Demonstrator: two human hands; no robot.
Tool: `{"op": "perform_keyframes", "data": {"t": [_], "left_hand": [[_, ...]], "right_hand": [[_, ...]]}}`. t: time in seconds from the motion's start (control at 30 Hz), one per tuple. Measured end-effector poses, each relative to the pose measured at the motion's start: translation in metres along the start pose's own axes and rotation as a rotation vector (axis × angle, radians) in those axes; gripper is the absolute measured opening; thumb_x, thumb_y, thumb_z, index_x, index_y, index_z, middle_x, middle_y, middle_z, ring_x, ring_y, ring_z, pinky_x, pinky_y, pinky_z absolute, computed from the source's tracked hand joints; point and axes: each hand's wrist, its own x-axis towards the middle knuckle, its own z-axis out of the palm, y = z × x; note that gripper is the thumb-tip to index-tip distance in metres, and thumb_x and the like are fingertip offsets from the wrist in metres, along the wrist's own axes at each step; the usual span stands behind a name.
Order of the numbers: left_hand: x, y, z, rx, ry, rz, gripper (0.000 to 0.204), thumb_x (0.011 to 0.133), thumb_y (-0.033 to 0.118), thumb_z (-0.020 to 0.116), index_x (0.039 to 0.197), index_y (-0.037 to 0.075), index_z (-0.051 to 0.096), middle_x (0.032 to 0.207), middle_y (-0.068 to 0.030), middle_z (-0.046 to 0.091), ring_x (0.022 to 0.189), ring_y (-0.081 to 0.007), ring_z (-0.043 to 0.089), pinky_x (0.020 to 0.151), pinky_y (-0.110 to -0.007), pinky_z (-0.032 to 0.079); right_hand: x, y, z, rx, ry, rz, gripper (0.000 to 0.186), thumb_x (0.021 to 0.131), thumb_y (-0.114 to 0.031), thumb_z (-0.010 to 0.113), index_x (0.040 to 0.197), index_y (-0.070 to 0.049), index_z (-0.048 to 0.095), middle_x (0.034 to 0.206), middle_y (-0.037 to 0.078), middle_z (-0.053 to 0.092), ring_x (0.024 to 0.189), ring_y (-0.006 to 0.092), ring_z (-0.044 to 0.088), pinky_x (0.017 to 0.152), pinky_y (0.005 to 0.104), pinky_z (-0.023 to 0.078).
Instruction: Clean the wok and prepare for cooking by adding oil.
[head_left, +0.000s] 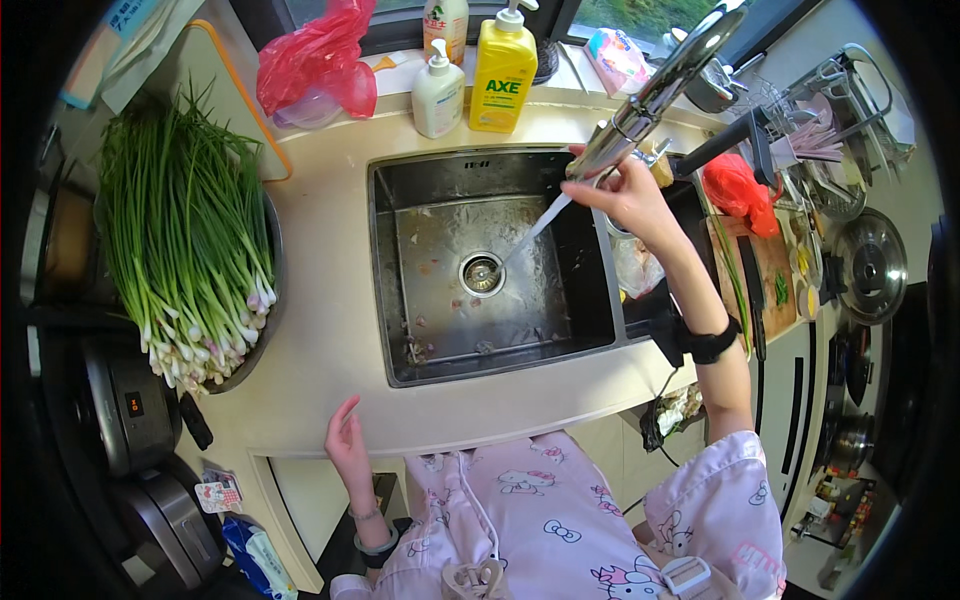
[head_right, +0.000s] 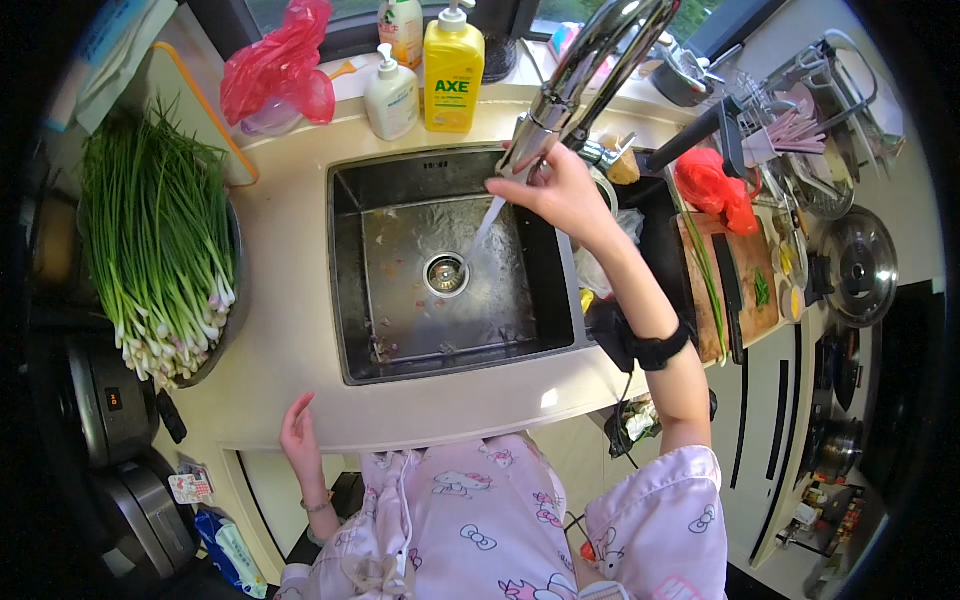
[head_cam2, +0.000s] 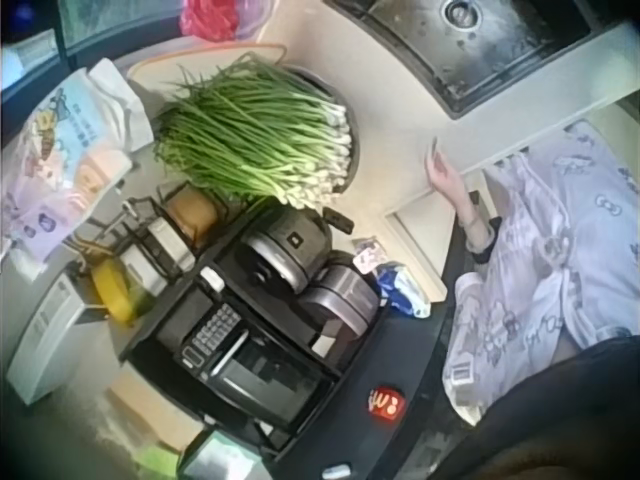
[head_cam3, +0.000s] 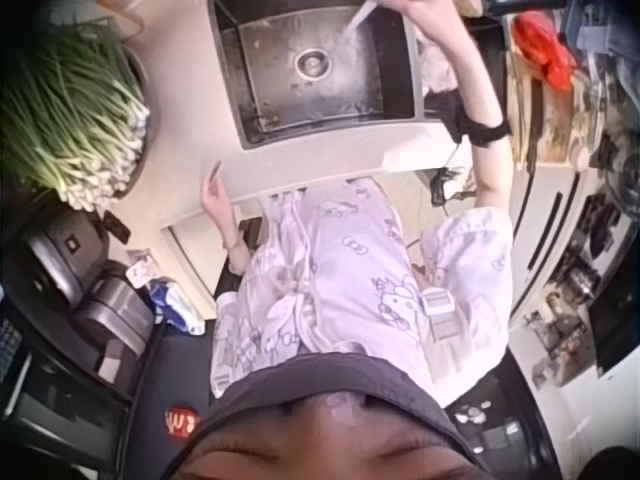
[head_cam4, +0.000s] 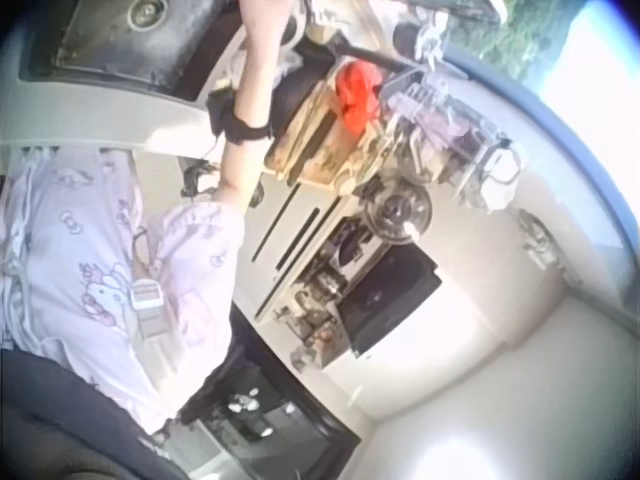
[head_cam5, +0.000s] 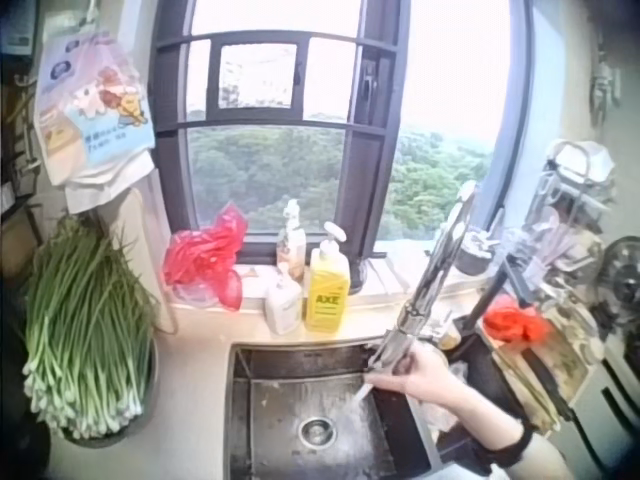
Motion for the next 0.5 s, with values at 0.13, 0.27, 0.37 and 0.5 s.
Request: {"op": "perform_keyframes", "data": {"t": [0.13, 0.27, 0.37, 0.5], "left_hand": [[0.004, 0.003, 0.004, 0.007, -0.036, -0.009, 0.025, 0.085, 0.002, 0.044, 0.108, -0.004, 0.052, 0.107, -0.0115, 0.056, 0.101, -0.0173, 0.052, 0.087, -0.028, 0.040], [0.007, 0.005, 0.004, 0.020, -0.028, 0.007, 0.025, 0.084, 0.001, 0.044, 0.107, -0.004, 0.052, 0.107, -0.0115, 0.056, 0.101, -0.0175, 0.052, 0.086, -0.029, 0.040], [0.007, -0.001, 0.001, 0.029, 0.002, -0.024, 0.024, 0.084, 0.000, 0.045, 0.106, -0.004, 0.053, 0.106, -0.0115, 0.056, 0.101, -0.0176, 0.052, 0.087, -0.029, 0.040], [0.004, -0.008, -0.004, 0.040, 0.039, -0.054, 0.023, 0.084, 0.001, 0.045, 0.105, -0.003, 0.053, 0.105, -0.0111, 0.057, 0.098, -0.0165, 0.053, 0.085, -0.029, 0.041]], "right_hand": [[0.012, 0.015, 0.010, -0.131, 0.148, -0.116, 0.030, 0.067, -0.020, 0.074, 0.085, 0.000, 0.060, 0.067, 0.002, 0.060, 0.060, 0.0048, 0.053, 0.057, 0.0205, 0.044], [0.005, 0.006, 0.005, -0.021, 0.088, -0.082, 0.026, 0.071, -0.011, 0.070, 0.091, 0.003, 0.060, 0.079, 0.005, 0.063, 0.069, 0.0060, 0.057, 0.063, 0.0184, 0.044], [0.006, -0.006, 0.005, -0.084, 0.147, -0.100, 0.024, 0.070, -0.012, 0.071, 0.088, 0.002, 0.061, 0.078, 0.004, 0.062, 0.067, 0.0041, 0.055, 0.060, 0.0168, 0.043], [0.005, 0.012, 0.015, -0.188, 0.318, -0.159, 0.024, 0.069, -0.008, 0.071, 0.087, 0.002, 0.060, 0.076, 0.002, 0.061, 0.067, 0.0058, 0.056, 0.060, 0.0177, 0.044]]}}
